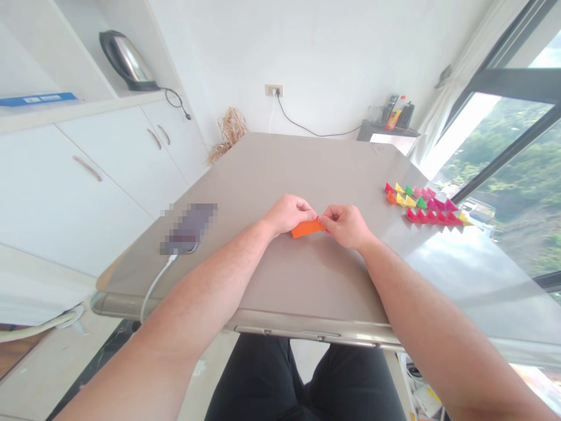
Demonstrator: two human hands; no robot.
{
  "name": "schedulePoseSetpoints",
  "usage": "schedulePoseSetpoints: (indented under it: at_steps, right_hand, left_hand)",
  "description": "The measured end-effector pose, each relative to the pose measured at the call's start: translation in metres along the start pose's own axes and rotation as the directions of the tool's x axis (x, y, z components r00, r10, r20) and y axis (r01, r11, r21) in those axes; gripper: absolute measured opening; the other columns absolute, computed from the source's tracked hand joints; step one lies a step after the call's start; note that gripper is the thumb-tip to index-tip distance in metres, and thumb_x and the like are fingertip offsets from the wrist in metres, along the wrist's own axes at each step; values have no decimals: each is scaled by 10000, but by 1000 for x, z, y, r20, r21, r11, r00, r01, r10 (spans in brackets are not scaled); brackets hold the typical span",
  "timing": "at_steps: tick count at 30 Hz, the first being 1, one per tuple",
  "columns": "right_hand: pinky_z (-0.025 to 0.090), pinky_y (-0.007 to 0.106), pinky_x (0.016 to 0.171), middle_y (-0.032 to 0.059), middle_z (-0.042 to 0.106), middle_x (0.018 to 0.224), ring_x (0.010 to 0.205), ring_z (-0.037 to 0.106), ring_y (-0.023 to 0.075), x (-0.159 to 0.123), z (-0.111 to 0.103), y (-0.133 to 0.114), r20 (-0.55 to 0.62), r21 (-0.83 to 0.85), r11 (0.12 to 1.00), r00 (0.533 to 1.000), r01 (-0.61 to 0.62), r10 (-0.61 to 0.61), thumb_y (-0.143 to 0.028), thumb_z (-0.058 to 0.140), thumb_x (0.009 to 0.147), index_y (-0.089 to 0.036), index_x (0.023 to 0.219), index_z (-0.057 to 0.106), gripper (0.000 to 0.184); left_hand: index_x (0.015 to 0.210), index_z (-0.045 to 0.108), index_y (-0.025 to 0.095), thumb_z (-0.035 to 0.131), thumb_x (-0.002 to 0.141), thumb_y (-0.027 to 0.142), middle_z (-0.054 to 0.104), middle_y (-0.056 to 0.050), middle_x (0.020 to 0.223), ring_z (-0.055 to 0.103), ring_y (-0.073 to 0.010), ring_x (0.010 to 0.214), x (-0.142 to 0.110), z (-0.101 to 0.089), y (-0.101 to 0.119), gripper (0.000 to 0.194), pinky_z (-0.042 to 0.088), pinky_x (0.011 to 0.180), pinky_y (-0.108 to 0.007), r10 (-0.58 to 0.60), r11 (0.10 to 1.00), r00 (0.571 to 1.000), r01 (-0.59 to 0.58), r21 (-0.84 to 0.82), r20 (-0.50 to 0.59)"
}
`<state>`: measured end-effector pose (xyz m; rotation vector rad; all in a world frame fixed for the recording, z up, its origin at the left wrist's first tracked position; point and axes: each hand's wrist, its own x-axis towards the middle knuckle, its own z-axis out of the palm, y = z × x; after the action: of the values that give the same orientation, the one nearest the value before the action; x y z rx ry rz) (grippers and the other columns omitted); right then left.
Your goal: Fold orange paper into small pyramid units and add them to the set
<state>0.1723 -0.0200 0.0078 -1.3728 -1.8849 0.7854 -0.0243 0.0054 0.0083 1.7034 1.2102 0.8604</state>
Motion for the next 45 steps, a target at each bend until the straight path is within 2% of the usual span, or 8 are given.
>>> schedulePoseSetpoints:
  at_steps: [6, 11, 17, 24, 34, 37, 41, 45]
  right_hand:
    - [380, 273, 532, -11, 654, 582, 532, 490, 128, 1, 0, 2, 1, 11, 1000, 1000, -14, 14, -338, 616, 811, -210, 679, 638, 185]
    - [365, 272, 528, -13, 649, 573, 525, 468, 124, 2, 1, 4, -4, 18, 999, 999, -31, 32, -351, 619, 803, -209, 674, 636, 193]
    - [359, 269, 551, -20, 595, 582, 569, 470, 124, 2, 4, 1, 7, 72, 997, 1000, -23, 22, -362, 611, 779, -196, 649, 615, 210]
    - [327, 263, 553, -43, 506, 585, 581, 423, 107, 5, 6, 2, -15, 12, 997, 997, 73, -73, -297, 573, 754, -197, 623, 561, 165]
    - [391, 263, 547, -14, 637, 591, 558, 530, 124, 5, -6, 0, 111, -50, 999, 994, 1, 4, -392, 649, 808, -201, 645, 596, 256]
    - [387, 267, 527, -22, 622, 551, 507, 512, 119, 5, -9, 1, 123, -52, 997, 990, -63, 69, -424, 682, 807, -208, 625, 557, 310]
    - [344, 270, 511, -29, 559, 522, 514, 438, 110, 6, -16, 7, 20, -131, 988, 997, -77, 81, -456, 732, 780, -209, 561, 507, 400]
    - [395, 267, 540, 3, 627, 598, 546, 514, 121, 7, -20, 10, -107, 31, 986, 980, -164, 166, -489, 634, 868, -196, 631, 583, 380]
  left_hand:
    - [689, 672, 170, 665, 765, 299, 657, -13, 684, 564, -128, 631, 0, 0, 0, 150, 423, 606, -274, 28, 995, 998, -22, 97, -62]
    - [786, 722, 184, 637, 795, 354, 713, -28, 783, 608, -147, 699, 0, 0, 0, 190, 444, 630, -272, 73, 992, 997, -77, 103, 35]
    - [710, 672, 190, 623, 780, 316, 663, -6, 686, 549, -129, 612, -1, 3, 1, 153, 409, 569, -262, 97, 979, 995, -99, 180, 21]
    - [649, 652, 188, 623, 765, 281, 611, 11, 619, 497, -119, 579, -3, 3, 5, 152, 382, 563, -266, 127, 974, 992, -125, 189, -1]
    - [671, 708, 194, 662, 745, 311, 680, -19, 660, 556, -145, 600, -2, 4, 2, 145, 400, 561, -273, 70, 981, 997, -66, 180, -12]
    - [654, 697, 193, 664, 738, 314, 647, -12, 617, 524, -138, 560, -4, 2, 3, 151, 371, 533, -271, 63, 981, 996, -51, 190, -57]
    - [648, 680, 189, 691, 702, 325, 616, -2, 588, 515, -136, 538, 0, -12, -2, 146, 375, 540, -277, 24, 998, 979, -13, 54, -200]
    - [637, 682, 181, 729, 667, 342, 621, -5, 608, 529, -140, 585, 5, -19, -7, 170, 391, 582, -280, -43, 986, 942, -14, -166, -332]
